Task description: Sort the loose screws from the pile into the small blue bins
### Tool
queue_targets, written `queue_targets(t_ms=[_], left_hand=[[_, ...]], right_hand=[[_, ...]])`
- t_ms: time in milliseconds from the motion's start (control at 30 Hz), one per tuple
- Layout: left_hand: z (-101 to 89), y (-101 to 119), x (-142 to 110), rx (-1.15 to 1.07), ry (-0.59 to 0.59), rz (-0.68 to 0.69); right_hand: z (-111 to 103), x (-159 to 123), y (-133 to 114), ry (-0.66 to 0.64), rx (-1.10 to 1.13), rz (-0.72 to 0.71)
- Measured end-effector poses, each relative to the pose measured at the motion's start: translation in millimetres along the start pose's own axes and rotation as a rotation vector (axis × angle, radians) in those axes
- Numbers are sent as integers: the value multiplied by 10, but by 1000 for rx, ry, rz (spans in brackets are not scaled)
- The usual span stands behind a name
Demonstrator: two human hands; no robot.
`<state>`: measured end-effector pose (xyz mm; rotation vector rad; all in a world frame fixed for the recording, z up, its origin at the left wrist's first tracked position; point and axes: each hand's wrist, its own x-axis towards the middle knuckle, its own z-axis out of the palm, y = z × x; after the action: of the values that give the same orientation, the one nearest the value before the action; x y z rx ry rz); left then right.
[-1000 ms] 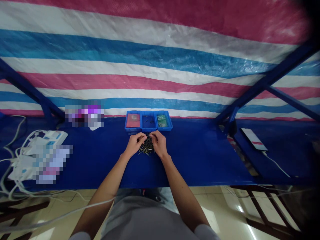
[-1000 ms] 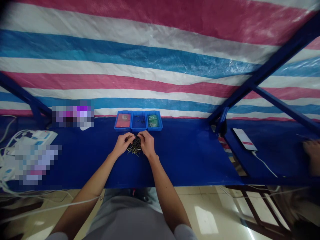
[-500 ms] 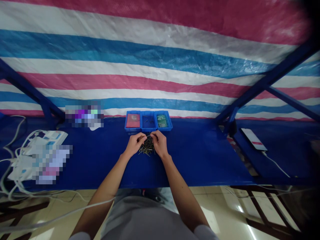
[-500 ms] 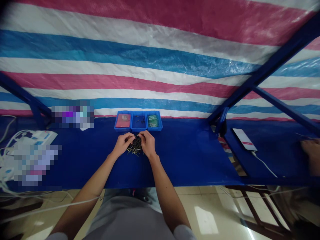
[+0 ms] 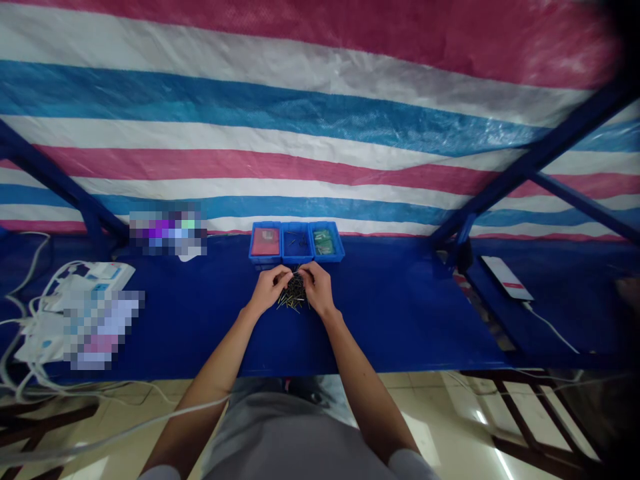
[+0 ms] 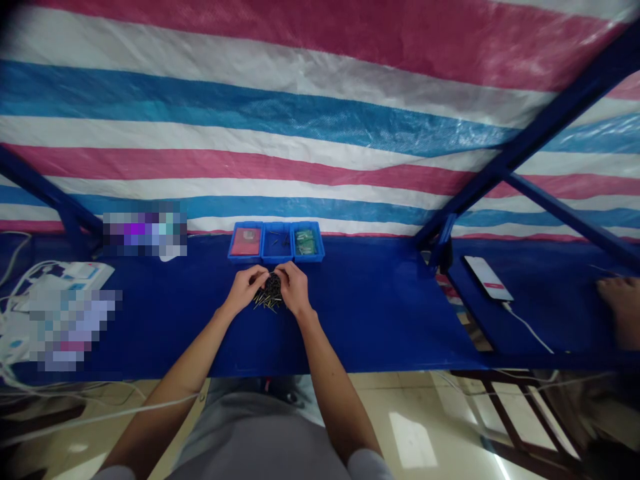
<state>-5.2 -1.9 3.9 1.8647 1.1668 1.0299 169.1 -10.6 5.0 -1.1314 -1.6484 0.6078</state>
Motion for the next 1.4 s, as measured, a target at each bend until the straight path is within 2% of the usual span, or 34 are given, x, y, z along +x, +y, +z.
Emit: queue_targets(t_ms=[200,500,900,1400], left_hand=[[-4,7,-2,-1,7,-5],[-25,47,-5,-10,-38,11],[-13,47,-1,-19,-21,-1],[-14,31,7,-33,-23,14]], right_hand=[[18,-9,8,2,-27,1],[69,-46,15,-66,-144,26],[75,-36,4,-60,-21,-66],[81,-37,5,-55,-20,-53]])
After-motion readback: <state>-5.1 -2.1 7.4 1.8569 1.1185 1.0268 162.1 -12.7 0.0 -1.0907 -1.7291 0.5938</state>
